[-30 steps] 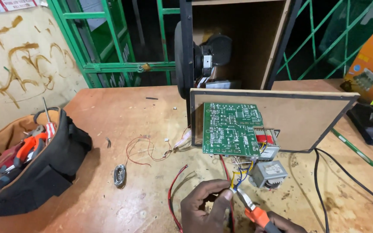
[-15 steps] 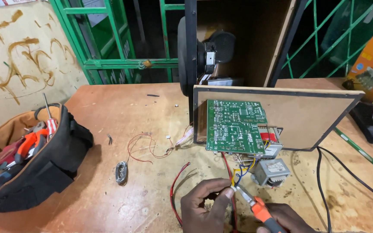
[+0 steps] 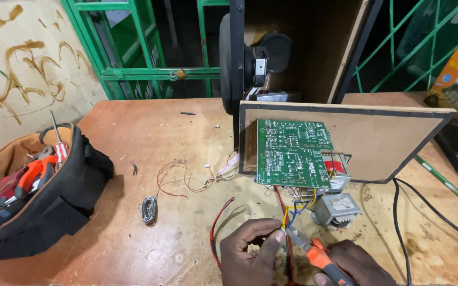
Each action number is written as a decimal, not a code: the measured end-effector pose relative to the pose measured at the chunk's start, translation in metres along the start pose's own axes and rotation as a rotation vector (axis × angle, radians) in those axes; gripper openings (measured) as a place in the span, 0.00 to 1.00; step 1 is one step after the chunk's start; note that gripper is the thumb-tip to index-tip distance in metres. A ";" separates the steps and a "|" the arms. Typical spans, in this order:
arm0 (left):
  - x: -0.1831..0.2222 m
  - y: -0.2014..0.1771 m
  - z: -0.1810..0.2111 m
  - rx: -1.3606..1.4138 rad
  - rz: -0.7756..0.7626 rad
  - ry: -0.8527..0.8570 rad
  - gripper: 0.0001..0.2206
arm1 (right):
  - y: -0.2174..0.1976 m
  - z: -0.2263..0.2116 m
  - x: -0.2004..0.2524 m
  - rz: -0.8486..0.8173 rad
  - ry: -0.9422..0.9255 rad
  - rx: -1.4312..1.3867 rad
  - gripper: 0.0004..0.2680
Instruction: Soldering wire connections to a circuit board and trimming wires with cutters during an electronics repair.
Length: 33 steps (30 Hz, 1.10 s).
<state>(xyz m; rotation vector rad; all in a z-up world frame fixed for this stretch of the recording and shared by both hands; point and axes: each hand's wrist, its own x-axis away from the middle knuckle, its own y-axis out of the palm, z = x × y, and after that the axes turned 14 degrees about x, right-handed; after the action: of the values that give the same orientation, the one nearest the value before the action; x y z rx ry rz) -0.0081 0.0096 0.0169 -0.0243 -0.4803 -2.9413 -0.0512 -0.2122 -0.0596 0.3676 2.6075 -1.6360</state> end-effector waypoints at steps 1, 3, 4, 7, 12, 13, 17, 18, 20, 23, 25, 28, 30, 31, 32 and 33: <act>0.000 -0.001 0.001 -0.008 -0.008 0.002 0.12 | -0.005 -0.007 0.000 -0.072 0.080 0.022 0.07; -0.002 -0.002 -0.002 -0.010 -0.017 0.023 0.11 | -0.012 -0.016 -0.004 -0.168 0.148 0.092 0.08; -0.003 -0.003 -0.003 -0.011 -0.024 0.046 0.10 | -0.015 -0.021 -0.006 -0.262 0.215 0.160 0.08; -0.003 -0.003 -0.001 -0.063 -0.032 0.067 0.09 | -0.015 -0.012 -0.015 -0.385 0.165 0.181 0.10; -0.005 -0.006 -0.002 -0.109 -0.070 0.122 0.08 | -0.010 -0.009 -0.014 -0.303 0.157 0.009 0.09; -0.006 -0.007 -0.003 -0.118 -0.079 0.146 0.07 | -0.008 -0.003 -0.017 -0.298 0.112 0.008 0.08; -0.004 -0.006 0.002 -0.106 -0.085 0.139 0.07 | -0.021 -0.024 -0.017 -0.358 0.242 0.014 0.07; -0.004 -0.006 0.005 -0.112 -0.077 0.094 0.08 | -0.020 -0.022 -0.016 -0.331 0.228 0.036 0.08; -0.004 -0.006 0.007 -0.117 -0.068 0.049 0.08 | -0.014 -0.015 -0.015 -0.306 0.213 0.060 0.09; -0.005 -0.006 0.008 -0.040 -0.068 -0.002 0.08 | -0.003 -0.005 -0.013 -0.236 0.148 0.036 0.12; -0.006 -0.005 0.009 -0.021 -0.053 -0.026 0.07 | 0.002 -0.006 -0.010 -0.160 0.183 -0.008 0.12; -0.008 -0.005 0.003 0.076 -0.053 -0.055 0.07 | 0.002 -0.007 -0.013 -0.226 0.211 0.068 0.10; -0.006 -0.003 0.010 0.081 -0.031 -0.100 0.07 | -0.004 -0.019 -0.010 -0.210 0.212 0.097 0.10; -0.005 -0.002 0.013 0.086 -0.010 -0.144 0.07 | -0.007 -0.024 -0.009 -0.194 0.213 0.126 0.09; -0.005 -0.003 0.010 0.087 -0.010 -0.145 0.07 | -0.016 -0.035 -0.008 -0.193 0.213 0.128 0.09; -0.006 -0.003 0.008 0.102 -0.014 -0.104 0.07 | -0.025 -0.045 -0.007 -0.223 0.276 0.096 0.08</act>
<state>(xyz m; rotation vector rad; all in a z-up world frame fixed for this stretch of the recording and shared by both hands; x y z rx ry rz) -0.0028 0.0162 0.0228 -0.1635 -0.6473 -2.9351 -0.0463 -0.1837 -0.0168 0.3386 2.8660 -1.9106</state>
